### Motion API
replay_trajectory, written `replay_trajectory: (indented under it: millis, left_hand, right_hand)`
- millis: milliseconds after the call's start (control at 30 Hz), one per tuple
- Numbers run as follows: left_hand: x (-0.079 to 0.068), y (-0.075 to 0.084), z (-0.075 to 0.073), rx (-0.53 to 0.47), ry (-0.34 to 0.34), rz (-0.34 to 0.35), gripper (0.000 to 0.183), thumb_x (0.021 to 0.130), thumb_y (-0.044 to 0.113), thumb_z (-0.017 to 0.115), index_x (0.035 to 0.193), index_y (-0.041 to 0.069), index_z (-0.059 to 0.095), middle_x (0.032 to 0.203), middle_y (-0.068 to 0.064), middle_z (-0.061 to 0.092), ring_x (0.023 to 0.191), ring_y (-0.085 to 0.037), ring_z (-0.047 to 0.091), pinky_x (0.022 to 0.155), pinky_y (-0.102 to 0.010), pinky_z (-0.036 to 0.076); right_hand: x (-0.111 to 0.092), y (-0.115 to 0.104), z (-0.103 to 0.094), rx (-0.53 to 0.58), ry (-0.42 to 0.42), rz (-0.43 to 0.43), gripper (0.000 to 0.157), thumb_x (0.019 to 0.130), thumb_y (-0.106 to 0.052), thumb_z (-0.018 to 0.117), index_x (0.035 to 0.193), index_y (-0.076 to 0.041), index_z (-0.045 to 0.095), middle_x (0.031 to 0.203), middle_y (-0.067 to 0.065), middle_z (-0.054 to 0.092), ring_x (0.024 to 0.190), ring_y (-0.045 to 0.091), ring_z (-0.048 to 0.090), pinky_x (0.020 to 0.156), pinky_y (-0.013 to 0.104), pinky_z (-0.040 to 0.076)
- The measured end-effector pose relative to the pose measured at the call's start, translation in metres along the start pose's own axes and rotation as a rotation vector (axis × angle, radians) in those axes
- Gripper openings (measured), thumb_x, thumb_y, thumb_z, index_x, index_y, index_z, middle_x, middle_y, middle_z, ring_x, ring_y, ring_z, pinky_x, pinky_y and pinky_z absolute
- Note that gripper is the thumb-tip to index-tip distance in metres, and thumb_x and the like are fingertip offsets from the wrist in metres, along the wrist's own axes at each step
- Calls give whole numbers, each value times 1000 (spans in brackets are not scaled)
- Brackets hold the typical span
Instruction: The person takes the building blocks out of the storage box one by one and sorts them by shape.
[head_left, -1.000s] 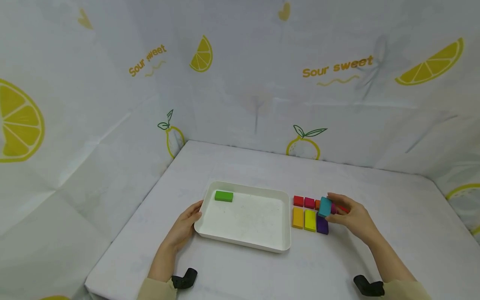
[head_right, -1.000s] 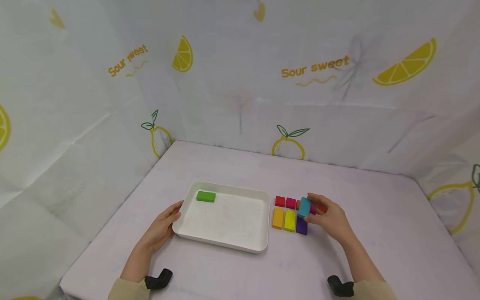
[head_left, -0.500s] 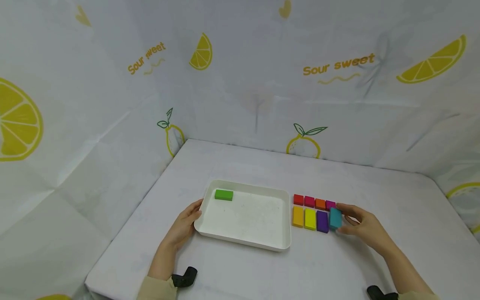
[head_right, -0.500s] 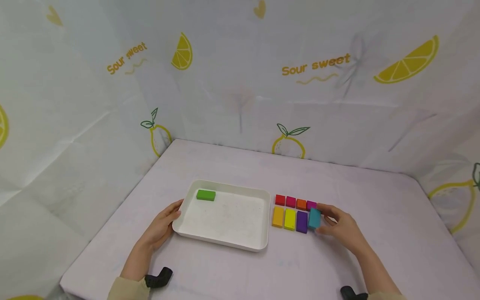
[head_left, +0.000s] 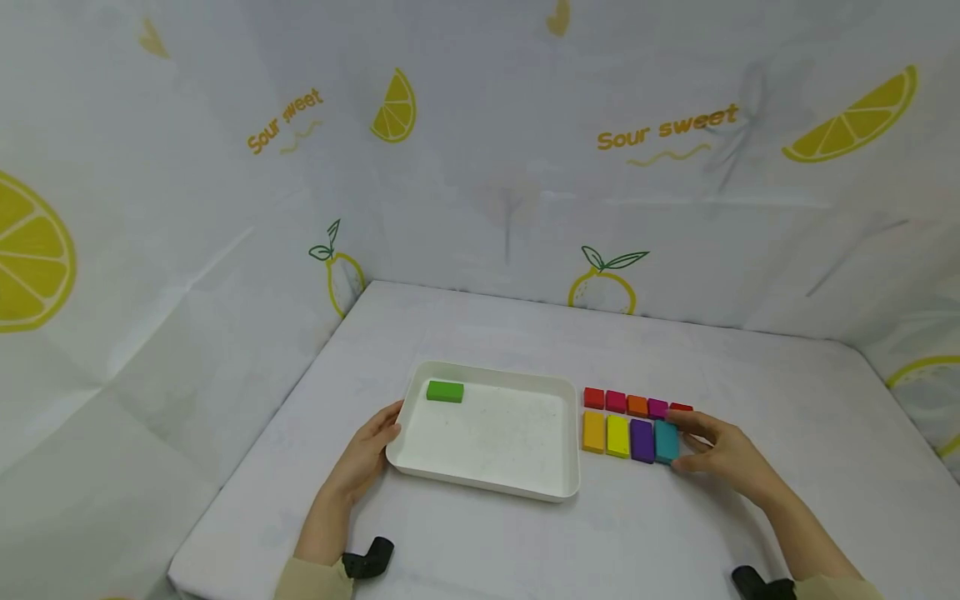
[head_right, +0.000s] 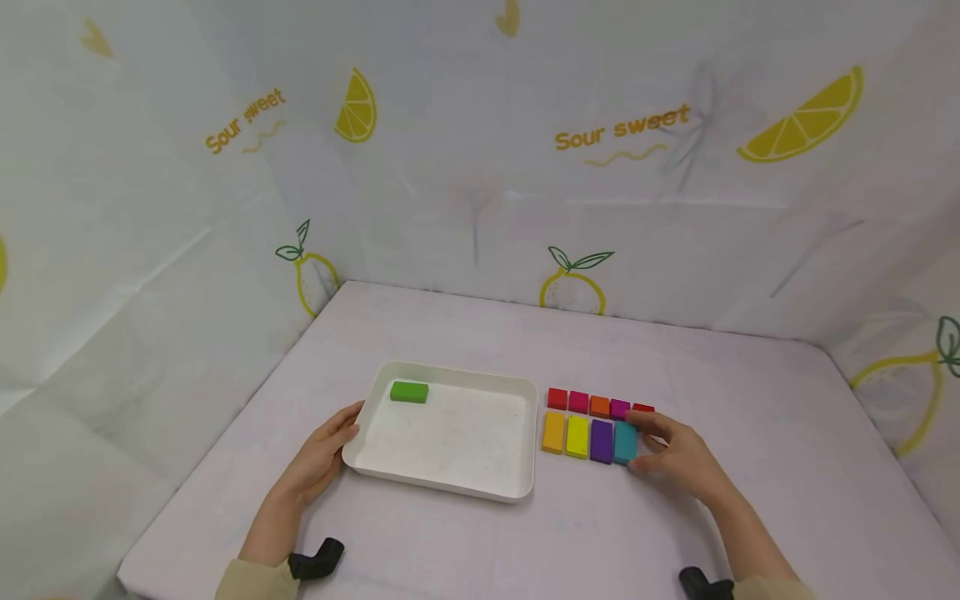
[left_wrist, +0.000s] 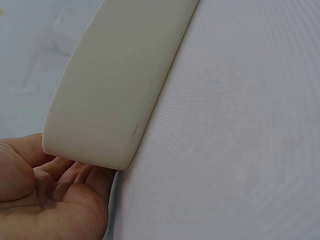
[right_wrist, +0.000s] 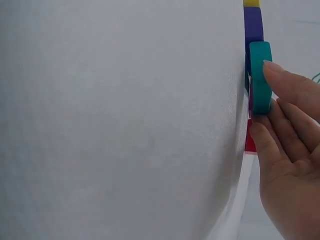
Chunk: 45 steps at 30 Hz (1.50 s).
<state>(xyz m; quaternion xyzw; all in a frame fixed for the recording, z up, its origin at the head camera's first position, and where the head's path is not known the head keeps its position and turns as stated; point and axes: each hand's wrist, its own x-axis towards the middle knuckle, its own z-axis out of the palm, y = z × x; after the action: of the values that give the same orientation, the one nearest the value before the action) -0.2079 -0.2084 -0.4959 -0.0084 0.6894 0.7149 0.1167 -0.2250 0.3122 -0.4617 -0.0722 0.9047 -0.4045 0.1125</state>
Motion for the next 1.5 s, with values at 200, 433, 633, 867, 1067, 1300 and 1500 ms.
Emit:
replay_trajectory:
  millis: [200,433,633,867,1067,1300,1500]
  left_hand:
    - [0,-1,-1,2,-3,6,51,107,14,37,156,8,24,165,-15,23,153,-28,20,124,-46,19]
    - [0,-1,0,0,-4,4,51,107,13,37,156,8,25,165,-14,23,152,-27,20,123,-45,21]
    - [0,-1,0,-2,-4,3,51,107,11,35,156,6,23,165,-16,22,153,-30,20,124,-47,20]
    - [0,0,1,-10,-3,1,51,107,11,34,156,7,23,165,-16,21,153,-30,19,124,-48,18]
    - [-1,-1,0,-19,-9,6,51,107,11,34,156,6,22,165,-16,20,154,-32,16,125,-49,16]
    - [-1,-1,0,-2,-1,-3,51,107,13,36,156,7,23,165,-16,21,154,-30,18,124,-48,19]
    - [-1,0,0,-3,-7,-4,52,107,13,37,156,7,23,165,-15,21,153,-28,18,124,-47,19]
  right_hand:
    - [1,0,0,-24,0,-19,72,80,-22,80,143,-4,49,150,28,44,136,48,44,91,15,54]
    - [2,3,0,-10,6,-47,74,78,-21,82,142,-3,50,148,26,47,131,20,55,90,7,50]
    - [1,3,1,3,-2,-33,76,78,-20,82,143,0,48,149,28,45,136,47,42,89,8,51]
    - [2,5,1,3,-5,-36,76,77,-18,82,142,2,47,148,29,45,136,51,40,89,8,51]
    - [2,4,0,0,-3,-43,76,77,-19,82,142,1,48,148,28,45,136,51,40,89,7,50]
    - [0,-8,-6,6,22,-58,72,83,-23,79,143,-2,47,147,25,49,136,46,43,91,8,50]
    - [2,-33,-10,13,26,-83,65,91,-28,71,146,-8,45,150,20,49,135,43,47,90,10,51]
